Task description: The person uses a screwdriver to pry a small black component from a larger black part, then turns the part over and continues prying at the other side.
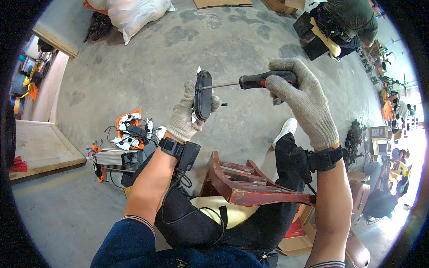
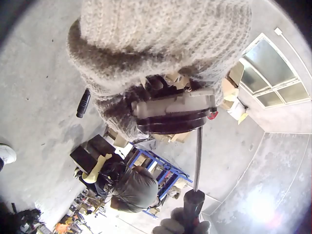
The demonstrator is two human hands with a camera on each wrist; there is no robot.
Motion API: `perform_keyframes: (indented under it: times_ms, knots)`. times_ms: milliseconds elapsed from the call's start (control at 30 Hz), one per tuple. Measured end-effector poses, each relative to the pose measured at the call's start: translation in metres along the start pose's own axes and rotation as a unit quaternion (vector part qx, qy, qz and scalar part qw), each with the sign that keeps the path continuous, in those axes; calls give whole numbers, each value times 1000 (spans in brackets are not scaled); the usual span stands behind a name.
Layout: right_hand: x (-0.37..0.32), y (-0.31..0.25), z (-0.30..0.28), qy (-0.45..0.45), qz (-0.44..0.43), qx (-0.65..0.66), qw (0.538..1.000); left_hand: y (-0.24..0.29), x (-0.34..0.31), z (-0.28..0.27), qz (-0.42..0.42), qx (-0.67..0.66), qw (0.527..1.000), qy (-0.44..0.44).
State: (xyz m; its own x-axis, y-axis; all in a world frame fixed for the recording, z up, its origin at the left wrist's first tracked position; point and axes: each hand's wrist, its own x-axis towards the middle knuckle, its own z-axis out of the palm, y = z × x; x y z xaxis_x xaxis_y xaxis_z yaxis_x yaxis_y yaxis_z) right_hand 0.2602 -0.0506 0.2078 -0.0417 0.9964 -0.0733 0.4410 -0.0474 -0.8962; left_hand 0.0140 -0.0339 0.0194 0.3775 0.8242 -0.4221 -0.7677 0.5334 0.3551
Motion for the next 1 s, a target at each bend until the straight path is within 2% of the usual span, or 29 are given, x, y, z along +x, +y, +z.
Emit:
perform_keyframes:
  times_ms: [533, 700, 833, 900, 1000]
  knots:
    - [-1, -1, 2, 3, 0, -2, 1000, -1, 1, 1, 7, 43, 999, 17]
    - [0, 1, 1, -3, 3, 10, 1000, 0, 4, -5, 2, 58, 998, -8]
    - [0, -1, 2, -1, 7, 0, 1000, 1, 3, -5, -2, 49, 999, -13]
    - [0, -3, 2, -4, 8, -3, 1000, 2, -1, 4, 10, 8, 1000, 10]
    - [-2, -6, 4, -11, 39, -1, 999, 3, -1, 3, 0, -1, 1000, -4]
